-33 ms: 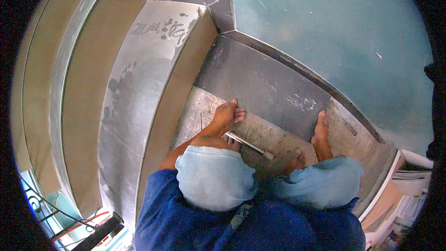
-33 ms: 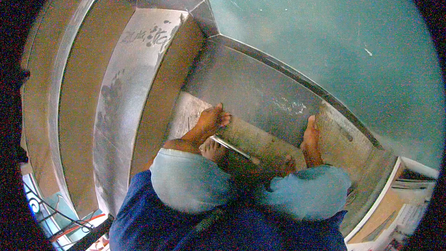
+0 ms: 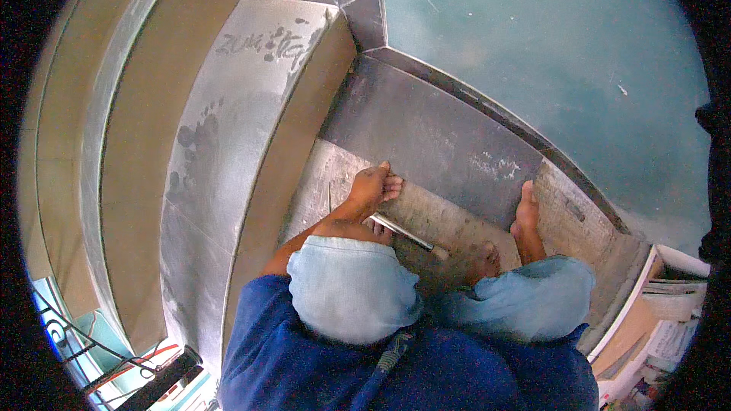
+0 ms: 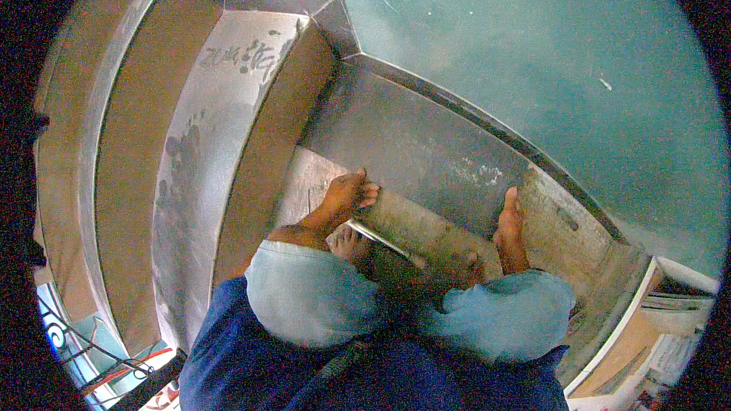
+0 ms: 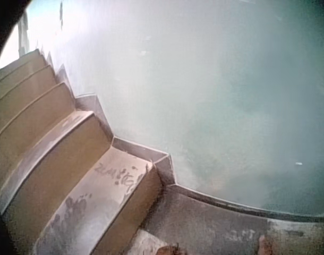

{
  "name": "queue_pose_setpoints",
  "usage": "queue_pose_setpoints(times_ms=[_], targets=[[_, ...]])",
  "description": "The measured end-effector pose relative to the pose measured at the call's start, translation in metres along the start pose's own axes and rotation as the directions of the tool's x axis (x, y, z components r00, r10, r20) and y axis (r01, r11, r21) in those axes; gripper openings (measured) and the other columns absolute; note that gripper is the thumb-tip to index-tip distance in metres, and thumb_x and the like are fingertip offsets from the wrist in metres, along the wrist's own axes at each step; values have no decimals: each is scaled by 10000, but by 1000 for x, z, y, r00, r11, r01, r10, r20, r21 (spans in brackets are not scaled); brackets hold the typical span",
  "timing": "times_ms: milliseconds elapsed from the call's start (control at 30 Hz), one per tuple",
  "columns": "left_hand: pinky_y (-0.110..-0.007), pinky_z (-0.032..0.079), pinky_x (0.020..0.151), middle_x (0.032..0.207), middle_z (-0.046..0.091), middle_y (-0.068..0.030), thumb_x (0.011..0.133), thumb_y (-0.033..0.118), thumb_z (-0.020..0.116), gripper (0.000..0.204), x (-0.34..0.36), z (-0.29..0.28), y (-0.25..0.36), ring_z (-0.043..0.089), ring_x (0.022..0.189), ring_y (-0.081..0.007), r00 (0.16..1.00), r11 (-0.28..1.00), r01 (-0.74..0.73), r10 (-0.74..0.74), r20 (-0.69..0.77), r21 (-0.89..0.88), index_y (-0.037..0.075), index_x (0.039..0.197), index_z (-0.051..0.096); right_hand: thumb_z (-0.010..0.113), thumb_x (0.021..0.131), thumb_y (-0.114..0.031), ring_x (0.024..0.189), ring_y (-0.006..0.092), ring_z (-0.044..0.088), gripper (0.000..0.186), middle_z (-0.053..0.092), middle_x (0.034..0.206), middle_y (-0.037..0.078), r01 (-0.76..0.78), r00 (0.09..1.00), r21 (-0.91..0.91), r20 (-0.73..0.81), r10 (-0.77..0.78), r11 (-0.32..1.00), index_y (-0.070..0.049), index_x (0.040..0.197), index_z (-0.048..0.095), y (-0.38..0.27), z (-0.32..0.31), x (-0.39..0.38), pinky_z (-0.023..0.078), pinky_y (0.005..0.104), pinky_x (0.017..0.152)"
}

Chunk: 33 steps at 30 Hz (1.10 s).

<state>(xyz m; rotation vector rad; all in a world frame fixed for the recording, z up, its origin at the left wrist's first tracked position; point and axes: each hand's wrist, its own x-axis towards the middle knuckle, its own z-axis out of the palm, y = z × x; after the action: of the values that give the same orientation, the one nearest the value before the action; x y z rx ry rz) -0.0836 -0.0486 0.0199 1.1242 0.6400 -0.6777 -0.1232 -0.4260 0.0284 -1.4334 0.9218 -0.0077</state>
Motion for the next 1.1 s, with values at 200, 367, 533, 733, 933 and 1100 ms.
queue_pose_setpoints(times_ms=[200, 367, 533, 733, 933, 1100], targets=[[-430, 512, 826, 1055, 663, -130, 864, 359, 663, 379, -36, -8, -18, 636, 933, -296, 557, 27, -820, 269, 786, 572, 105, 1142, 618, 499, 925, -584, 1292, 301, 414, 763, 429, 1431, 141, -74, 997, 0, 29, 74, 997, -3, 1409, 397, -12, 1, -5, 331, 445, 1074], [-467, 488, 887, 1184, 564, -102, 853, 181, 543, 475, -58, -17, -20, 548, 1070, -341, 552, -442, -745, 11, 834, 499, 194, 1327, 516, 502, 914, -603, 1286, 305, 421, 781, 436, 1423, 142, -144, 988, 29, 60, 142, 989, -1, 1401, 407, -12, 1, -3, 334, 455, 1072], [-461, 491, 868, 1131, 559, -92, 822, 213, 597, 437, -70, -14, -18, 534, 1084, -308, 718, -346, -614, 129, 684, 710, 156, 1254, 561, 509, 914, -597, 1284, 302, 424, 778, 456, 1406, 147, -135, 986, 32, 102, 131, 990, 4, 1399, 411, -13, 1, -3, 332, 452, 1072], [-465, 524, 798, 1127, 560, -151, 886, 186, 574, 490, -95, -65, -19, 592, 956, -390, 847, -191, -404, 292, 445, 895, 158, 1363, 461, 467, 925, -611, 1224, 317, 493, 742, 486, 1382, 132, -95, 995, -49, 38, 97, 994, -36, 1393, 430, -16, 3, -8, 394, 484, 1024], [-441, 502, 898, 1151, 607, -189, 861, 267, 648, 435, -99, -93, -14, 586, 1054, -380, 859, 4, -414, 334, 388, 910, 47, 1228, 573, 502, 914, -603, 1301, 306, 408, 779, 408, 1450, 142, -131, 991, -6, 34, 131, 991, -15, 1413, 398, -19, 6, -8, 315, 452, 1082], [-395, 539, 877, 1044, 653, -177, 948, 314, 582, 416, -69, -64, 13, 647, 950, -310, 998, 962, -54, 48, 29, 267, -7, 1210, 546, 525, 923, -563, 1278, 297, 436, 745, 443, 1421, 147, -119, 992, 36, 42, 117, 992, 5, 1393, 418, -19, 5, -8, 326, 424, 1078]])
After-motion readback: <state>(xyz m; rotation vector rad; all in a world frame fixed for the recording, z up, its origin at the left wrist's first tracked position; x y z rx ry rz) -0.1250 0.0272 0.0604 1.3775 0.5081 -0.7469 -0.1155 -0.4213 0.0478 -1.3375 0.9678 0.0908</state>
